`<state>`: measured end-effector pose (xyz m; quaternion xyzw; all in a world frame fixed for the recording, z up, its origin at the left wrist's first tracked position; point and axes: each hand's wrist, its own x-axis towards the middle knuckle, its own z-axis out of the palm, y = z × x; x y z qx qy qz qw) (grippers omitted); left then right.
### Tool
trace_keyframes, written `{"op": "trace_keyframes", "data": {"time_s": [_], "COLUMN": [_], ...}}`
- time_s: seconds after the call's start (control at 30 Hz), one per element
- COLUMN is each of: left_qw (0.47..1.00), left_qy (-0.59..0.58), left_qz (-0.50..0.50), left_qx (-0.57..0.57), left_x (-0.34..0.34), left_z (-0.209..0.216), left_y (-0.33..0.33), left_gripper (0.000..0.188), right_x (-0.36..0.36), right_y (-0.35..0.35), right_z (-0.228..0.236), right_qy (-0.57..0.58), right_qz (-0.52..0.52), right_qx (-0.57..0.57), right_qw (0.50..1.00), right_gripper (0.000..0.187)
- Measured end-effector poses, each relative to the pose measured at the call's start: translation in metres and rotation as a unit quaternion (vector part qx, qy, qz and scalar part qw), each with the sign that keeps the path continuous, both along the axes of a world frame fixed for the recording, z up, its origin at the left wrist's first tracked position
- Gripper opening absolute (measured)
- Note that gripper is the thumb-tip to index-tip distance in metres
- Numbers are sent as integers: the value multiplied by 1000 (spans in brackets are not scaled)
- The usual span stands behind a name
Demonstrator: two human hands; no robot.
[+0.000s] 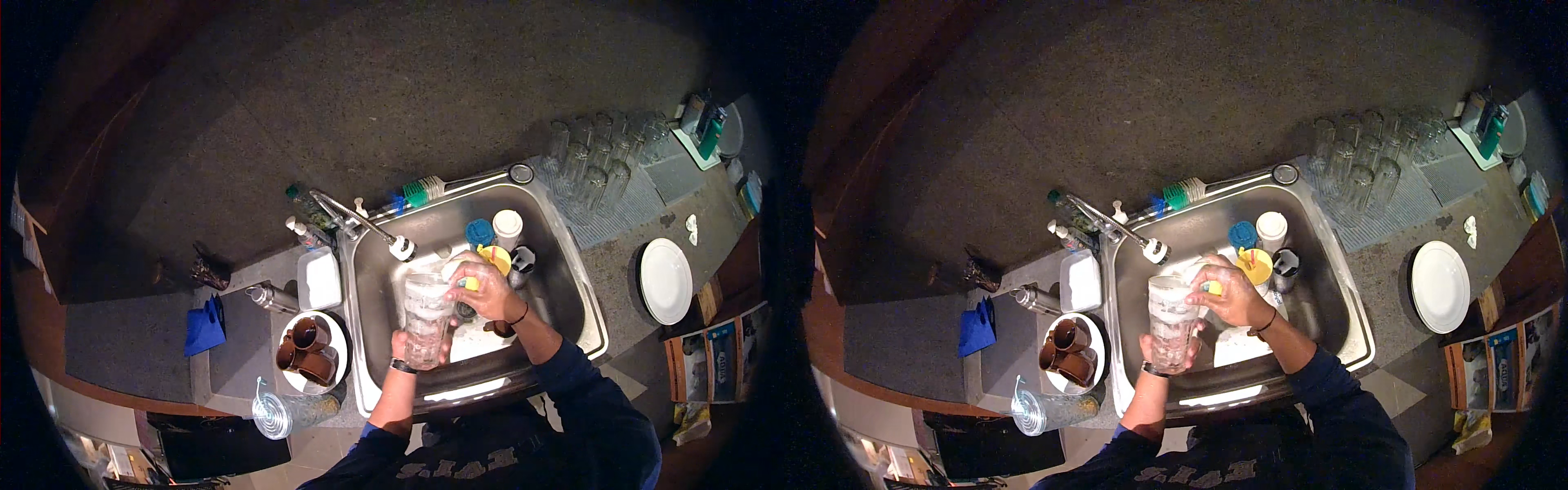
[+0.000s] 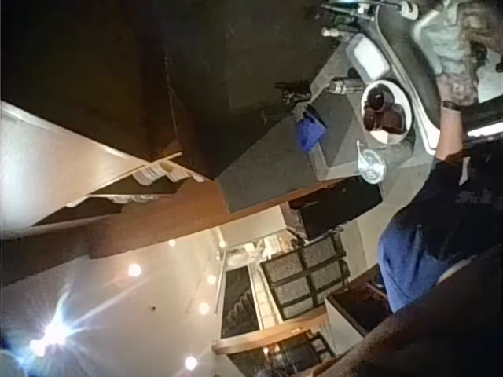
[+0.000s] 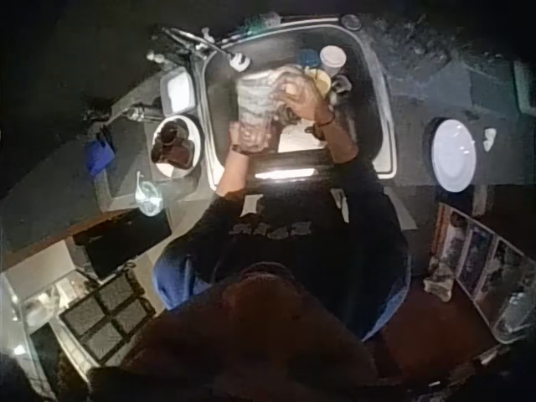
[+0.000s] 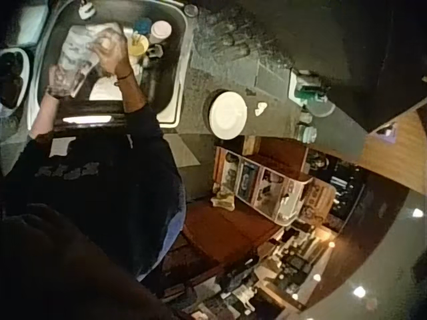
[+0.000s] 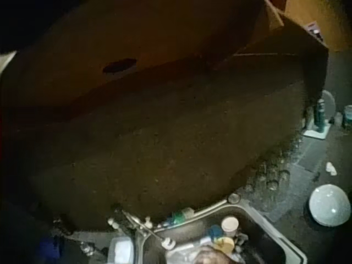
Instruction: The person washes several items in a sink including a plastic container, a glass jar, and coffee mugs by scrubbing them with a sponge and rinsing them under running water.
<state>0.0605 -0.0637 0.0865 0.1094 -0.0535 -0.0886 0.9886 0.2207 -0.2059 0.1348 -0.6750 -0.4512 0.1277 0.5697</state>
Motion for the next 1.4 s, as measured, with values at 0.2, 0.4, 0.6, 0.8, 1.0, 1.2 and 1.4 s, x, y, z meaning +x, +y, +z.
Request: {"op": "trace_keyframes", "data": {"time_s": [0.2,0.4,0.6,0.8,1.0,1.2,1.4], "left_qw": [999,971,952,936,997,994,988], "left_qy": [-44,-102,-152,-231,-47,-51,-81], "left_qz": [-8,-126,-146,-112,0,9,1], "left_qx": [5,-177,-222,-242,-63,-99,-129], "left_x": [-7,-2,3,19,-1,6,12], "left_z": [-29,-22,-16,-1,-2,9,26], "left_y": [11,2,2,-11,-5,-19,-26], "left_gripper": [101,102,100,100,96,88,91], "right_x": [2,21,-5,-26,-35,-23,-11], "right_y": [3,10,10,11,-5,-4,-4], "right_z": [25,2,9,46,87,96,98], "right_qy": [-191,-92,-38,31,-93,-60,-48], "right_qz": [68,154,69,38,-43,-14,-17], "right_qx": [33,74,120,129,64,40,67], "right_qw": [979,981,990,990,993,997,996], "right_gripper": [30,31,34,34,36,36,41]}}
